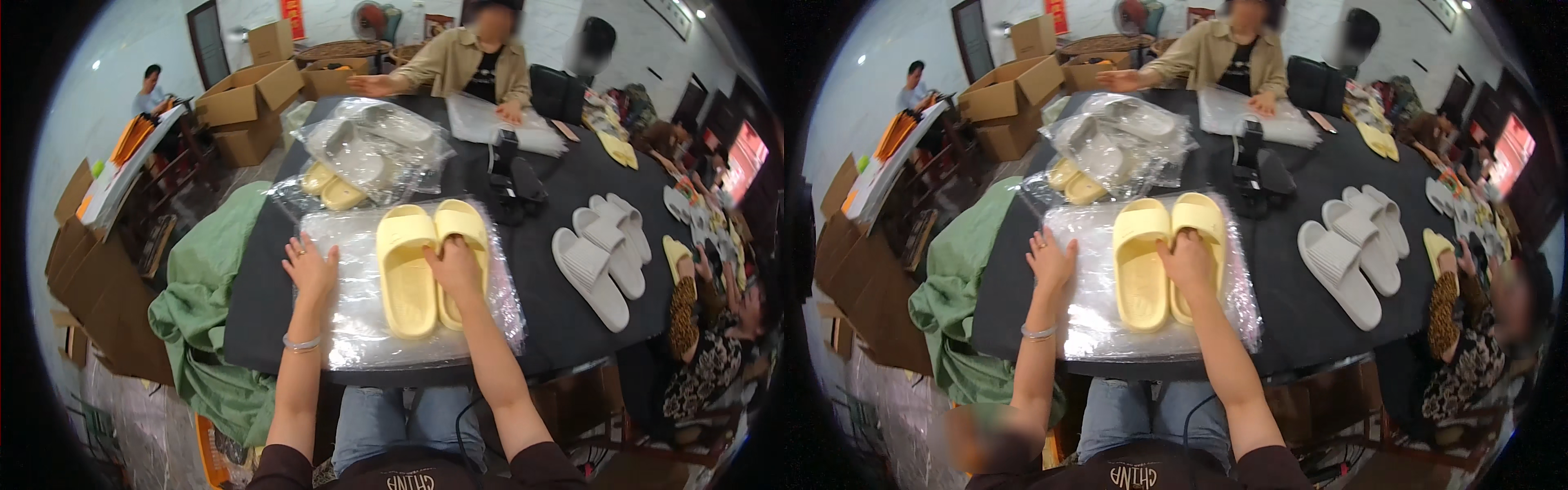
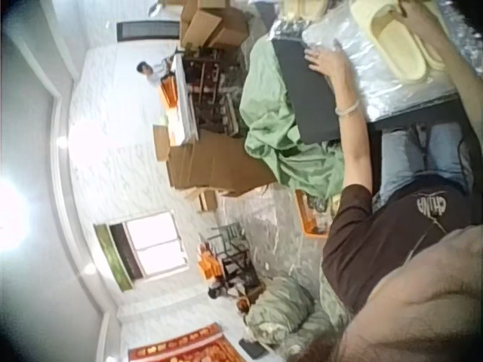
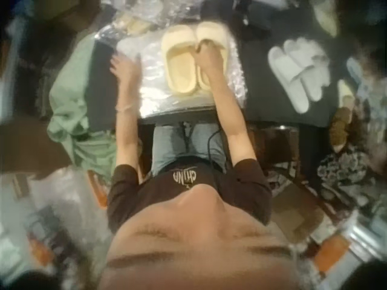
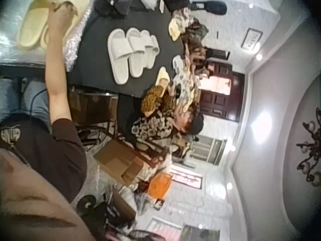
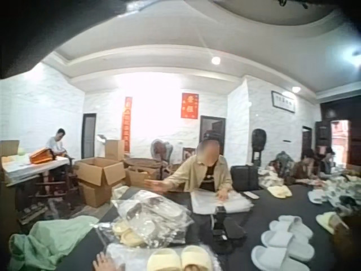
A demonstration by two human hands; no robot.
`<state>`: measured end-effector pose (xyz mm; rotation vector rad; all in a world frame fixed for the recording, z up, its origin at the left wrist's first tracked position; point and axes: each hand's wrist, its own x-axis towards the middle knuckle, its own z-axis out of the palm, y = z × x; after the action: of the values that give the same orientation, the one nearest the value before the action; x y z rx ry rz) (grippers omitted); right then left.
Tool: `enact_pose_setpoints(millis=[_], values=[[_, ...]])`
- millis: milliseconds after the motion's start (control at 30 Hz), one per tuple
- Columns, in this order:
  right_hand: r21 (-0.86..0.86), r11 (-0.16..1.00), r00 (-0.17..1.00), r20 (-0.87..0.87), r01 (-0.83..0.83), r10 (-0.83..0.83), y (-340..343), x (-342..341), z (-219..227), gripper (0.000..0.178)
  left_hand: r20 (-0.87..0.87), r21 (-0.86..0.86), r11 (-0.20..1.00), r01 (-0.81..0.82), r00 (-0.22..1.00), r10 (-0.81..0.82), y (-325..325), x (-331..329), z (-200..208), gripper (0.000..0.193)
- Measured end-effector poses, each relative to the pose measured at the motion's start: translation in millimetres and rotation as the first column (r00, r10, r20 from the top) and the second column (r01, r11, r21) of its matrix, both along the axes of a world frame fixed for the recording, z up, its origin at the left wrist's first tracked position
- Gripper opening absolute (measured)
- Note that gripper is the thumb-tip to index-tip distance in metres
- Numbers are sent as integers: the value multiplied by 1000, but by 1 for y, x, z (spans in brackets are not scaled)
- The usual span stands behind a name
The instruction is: The person packs pairs of yellow and white plastic slippers into clear plastic bags. They pick up a pair of slippers, place them inside a bag, and then set the packaged item aside on the table. The process is repeated for multiple pairs of slippers.
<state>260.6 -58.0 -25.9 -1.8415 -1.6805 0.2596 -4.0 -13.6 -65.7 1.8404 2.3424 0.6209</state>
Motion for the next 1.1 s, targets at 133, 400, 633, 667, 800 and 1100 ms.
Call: enact_pose_setpoints(millis=[133,400,633,667,800,1100], values=[[-31,999,1000,5,-17,17,-2,-1,3,49,-6,11,1000,10,1000,-10,1,-4,-6,83],[61,998,1000,22,10,-12,4,2,-14,49,-1,-15,1000,20,1000,-20,2,-4,-5,83],[62,998,999,30,21,-22,3,2,-14,48,-17,-26,999,26,1000,-26,4,-5,-7,82],[40,999,999,27,20,-21,0,0,-8,48,-17,-27,999,26,1000,-26,3,-5,-7,82],[6,1000,1000,26,13,-13,-2,1,-5,48,-6,-36,999,33,999,-33,1,-4,-4,82],[69,998,1000,23,6,-7,5,3,-16,48,-13,-32,999,34,999,-35,2,-4,-3,81]])
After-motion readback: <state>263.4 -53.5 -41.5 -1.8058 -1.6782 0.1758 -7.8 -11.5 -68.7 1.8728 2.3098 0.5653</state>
